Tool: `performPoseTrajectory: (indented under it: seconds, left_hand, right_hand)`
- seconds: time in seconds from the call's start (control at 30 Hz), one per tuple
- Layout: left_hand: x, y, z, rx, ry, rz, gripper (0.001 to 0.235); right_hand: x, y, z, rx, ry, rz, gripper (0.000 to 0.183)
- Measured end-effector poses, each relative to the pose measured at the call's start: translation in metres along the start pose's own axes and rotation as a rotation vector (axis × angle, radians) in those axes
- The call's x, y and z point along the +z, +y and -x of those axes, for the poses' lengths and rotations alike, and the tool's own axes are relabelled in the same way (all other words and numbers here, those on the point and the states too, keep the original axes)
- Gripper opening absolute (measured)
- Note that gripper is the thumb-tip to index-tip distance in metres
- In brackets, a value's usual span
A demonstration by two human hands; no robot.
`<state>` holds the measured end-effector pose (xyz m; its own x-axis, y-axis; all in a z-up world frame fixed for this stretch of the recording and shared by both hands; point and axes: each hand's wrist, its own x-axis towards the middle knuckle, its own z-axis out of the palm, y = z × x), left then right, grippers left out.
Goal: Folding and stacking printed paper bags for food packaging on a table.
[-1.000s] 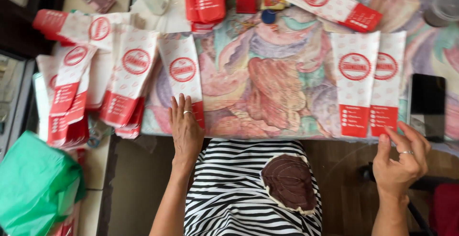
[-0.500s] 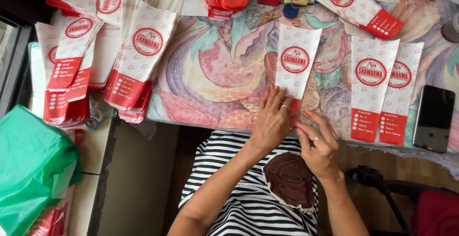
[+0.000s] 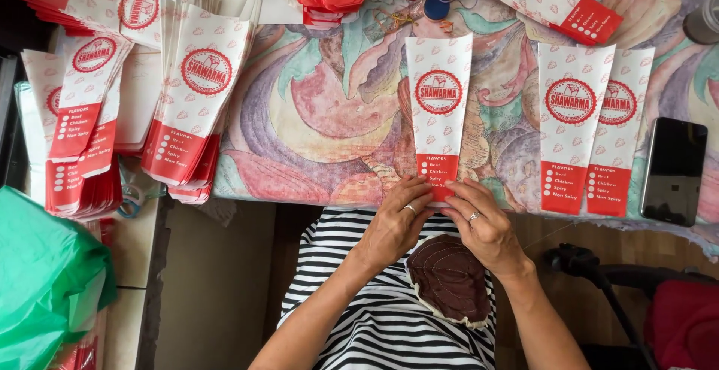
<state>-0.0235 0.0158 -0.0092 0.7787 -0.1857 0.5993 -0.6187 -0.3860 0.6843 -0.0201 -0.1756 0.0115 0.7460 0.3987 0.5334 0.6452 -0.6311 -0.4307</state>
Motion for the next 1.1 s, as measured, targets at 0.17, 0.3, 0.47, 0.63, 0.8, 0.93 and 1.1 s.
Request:
performPoseTrajectory:
  seconds: [0.17,0.3,0.47,0.63,0.8,0.93,1.1]
  left_hand:
    - [0.002,0.001,-0.001,0.015,0.028,0.0,0.01]
    - [-0.001,0.003,-0.006,-0.001,0.042,0.002,0.009]
    - [0.006,0.007,-0.01,-0.09,0.086,-0.01,0.006]
    - [0.014,0.008,-0.011,-0.194,0.115,-0.006,0.01]
    - [0.014,0.006,-0.01,-0.289,0.039,0.032,0.017]
    - [0.01,-0.004,-0.006,-0.386,-0.014,0.124,0.023]
    - [-0.012,0.009,-0.032,-0.202,-0.21,-0.054,0.041]
  right_hand:
    - [-0.005,-0.003,-0.002,0.016,0.006,-0.028,0.011]
    - [-0.006,-0.003,-0.004,0.034,0.013,-0.065,0.007]
    - [-0.006,-0.008,-0.014,0.156,0.015,-0.103,0.005]
    - [-0.021,-0.021,-0.033,0.265,0.008,-0.197,0.01]
    - [-0.022,-0.017,-0.031,0.329,-0.008,-0.229,0.01]
    - [-0.021,-0.008,-0.025,0.35,-0.008,-0.245,0.012]
    - [-0.015,-0.002,-0.014,0.299,0.019,-0.152,0.023]
